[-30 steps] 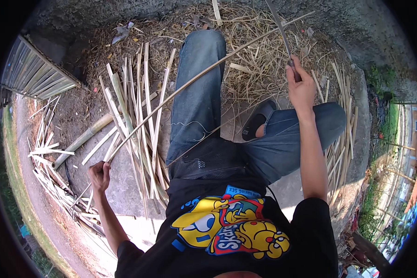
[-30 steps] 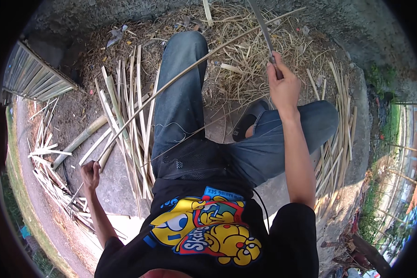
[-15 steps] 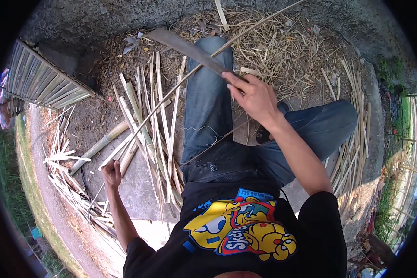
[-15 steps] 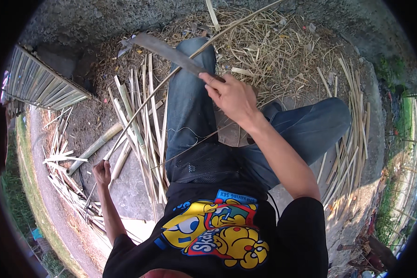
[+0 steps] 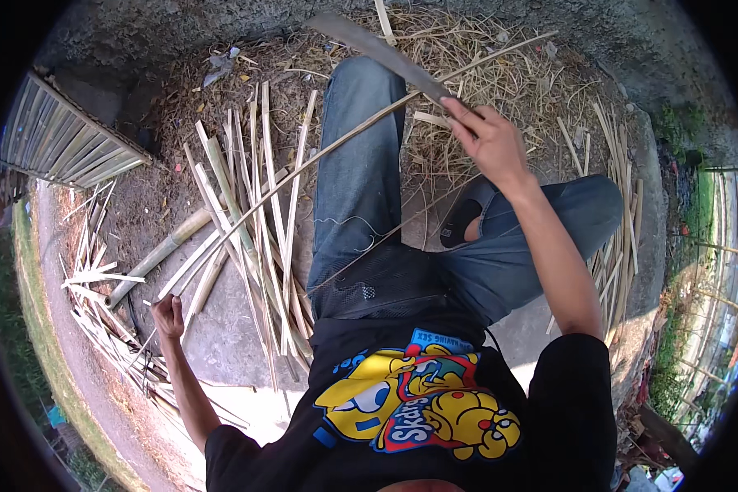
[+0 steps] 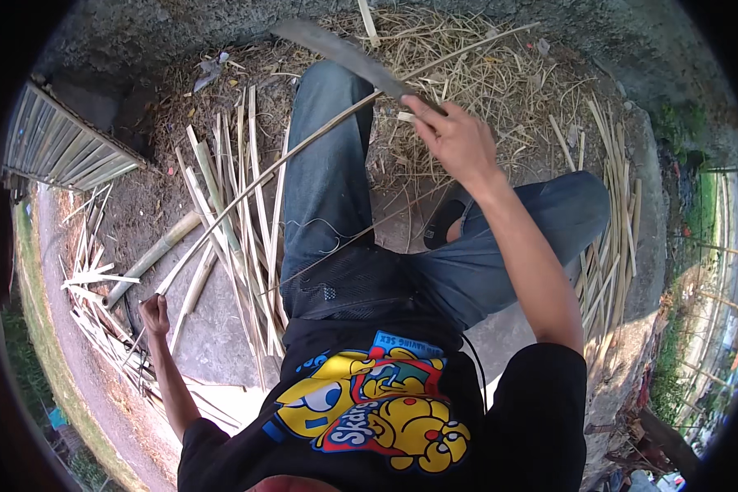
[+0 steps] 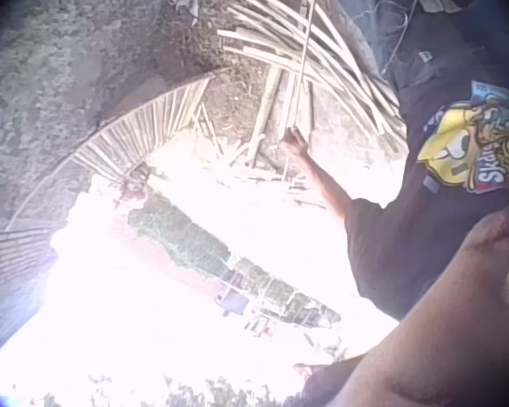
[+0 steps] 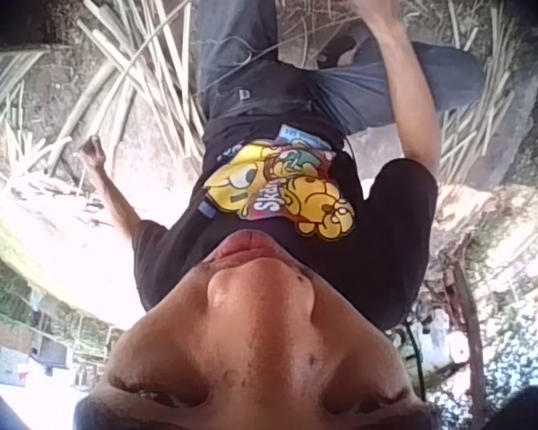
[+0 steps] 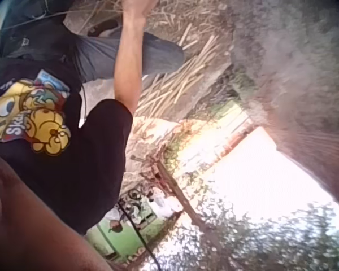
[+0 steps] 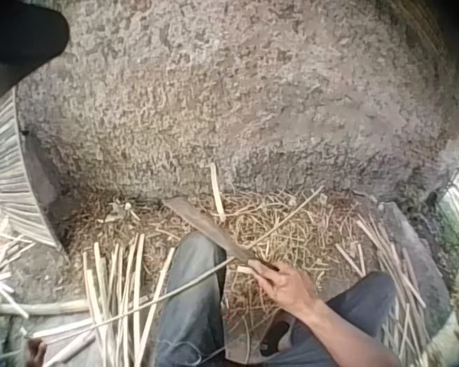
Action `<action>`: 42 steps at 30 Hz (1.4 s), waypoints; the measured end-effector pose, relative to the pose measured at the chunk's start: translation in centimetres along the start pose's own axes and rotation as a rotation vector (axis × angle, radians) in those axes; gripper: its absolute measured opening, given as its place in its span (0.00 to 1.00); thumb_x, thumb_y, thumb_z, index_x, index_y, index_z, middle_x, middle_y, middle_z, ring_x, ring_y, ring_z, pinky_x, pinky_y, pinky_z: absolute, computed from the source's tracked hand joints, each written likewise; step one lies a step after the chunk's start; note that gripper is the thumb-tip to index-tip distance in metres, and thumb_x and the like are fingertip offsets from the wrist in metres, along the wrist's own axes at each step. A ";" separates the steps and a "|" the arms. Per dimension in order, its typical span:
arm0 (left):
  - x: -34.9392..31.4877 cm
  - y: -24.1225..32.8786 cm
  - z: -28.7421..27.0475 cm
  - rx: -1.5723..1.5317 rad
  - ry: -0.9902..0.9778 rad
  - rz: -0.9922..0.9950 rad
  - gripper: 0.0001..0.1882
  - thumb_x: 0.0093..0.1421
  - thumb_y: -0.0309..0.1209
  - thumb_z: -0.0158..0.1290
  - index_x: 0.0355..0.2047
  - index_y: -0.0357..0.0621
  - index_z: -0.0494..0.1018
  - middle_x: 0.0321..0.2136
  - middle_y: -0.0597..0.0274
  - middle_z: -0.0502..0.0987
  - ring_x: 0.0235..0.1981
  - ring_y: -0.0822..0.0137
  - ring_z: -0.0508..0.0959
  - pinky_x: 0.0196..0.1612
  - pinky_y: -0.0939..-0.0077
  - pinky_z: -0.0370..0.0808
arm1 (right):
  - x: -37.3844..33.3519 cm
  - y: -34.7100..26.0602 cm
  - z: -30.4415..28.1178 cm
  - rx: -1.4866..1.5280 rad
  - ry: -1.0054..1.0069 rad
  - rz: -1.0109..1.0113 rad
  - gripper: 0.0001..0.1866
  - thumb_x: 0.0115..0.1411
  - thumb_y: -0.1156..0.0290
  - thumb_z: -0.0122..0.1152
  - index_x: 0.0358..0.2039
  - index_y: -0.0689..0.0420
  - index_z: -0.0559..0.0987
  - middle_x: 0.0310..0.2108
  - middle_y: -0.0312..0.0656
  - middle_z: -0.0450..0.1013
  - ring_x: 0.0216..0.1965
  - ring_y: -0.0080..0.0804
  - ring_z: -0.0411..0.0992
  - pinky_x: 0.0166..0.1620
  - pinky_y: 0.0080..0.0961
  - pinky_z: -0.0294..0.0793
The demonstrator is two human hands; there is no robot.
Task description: The person strips thin layers from a bamboo pole using a large knife while seated. They hold the pole with one hand and pull the knife along its length, repeating the action to create multiple thin strips.
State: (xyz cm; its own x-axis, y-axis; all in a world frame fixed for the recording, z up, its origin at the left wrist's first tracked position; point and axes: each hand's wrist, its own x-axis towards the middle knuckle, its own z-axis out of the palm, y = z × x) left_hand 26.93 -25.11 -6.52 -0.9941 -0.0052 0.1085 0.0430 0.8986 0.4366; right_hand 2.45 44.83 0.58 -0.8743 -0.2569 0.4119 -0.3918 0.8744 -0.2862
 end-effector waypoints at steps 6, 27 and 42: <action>-4.1 -5.4 -2.5 0.140 -0.034 -0.007 0.29 0.72 0.45 0.40 0.17 0.38 0.58 0.12 0.46 0.57 0.14 0.45 0.61 0.22 0.54 0.55 | 1.4 16.9 -5.8 -0.116 0.241 0.576 0.20 0.67 0.57 0.59 0.58 0.48 0.80 0.33 0.45 0.82 0.32 0.36 0.81 0.36 0.31 0.76; 13.0 3.7 -2.6 -0.718 0.554 -0.059 0.26 0.73 0.45 0.46 0.18 0.47 0.61 0.15 0.72 0.57 0.17 0.76 0.56 0.24 0.75 0.50 | 0.5 -3.1 -4.5 0.820 0.552 0.276 0.28 0.70 0.67 0.57 0.67 0.64 0.66 0.28 0.31 0.73 0.24 0.12 0.66 0.27 0.15 0.64; 24.8 37.7 -5.0 -1.000 0.948 0.253 0.27 0.76 0.45 0.34 0.51 0.31 0.71 0.49 0.38 0.78 0.57 0.46 0.76 0.60 0.50 0.77 | 0.4 -12.3 -3.1 1.356 0.260 0.345 0.17 0.62 0.71 0.68 0.48 0.61 0.74 0.21 0.30 0.71 0.17 0.14 0.69 0.19 0.16 0.64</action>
State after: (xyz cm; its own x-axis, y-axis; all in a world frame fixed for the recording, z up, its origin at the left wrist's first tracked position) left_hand 4.40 6.40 17.08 -0.5213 -0.5431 0.6582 0.6594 0.2332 0.7147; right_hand 7.79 35.27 7.00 -0.9624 0.0961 0.2541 -0.2697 -0.2261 -0.9360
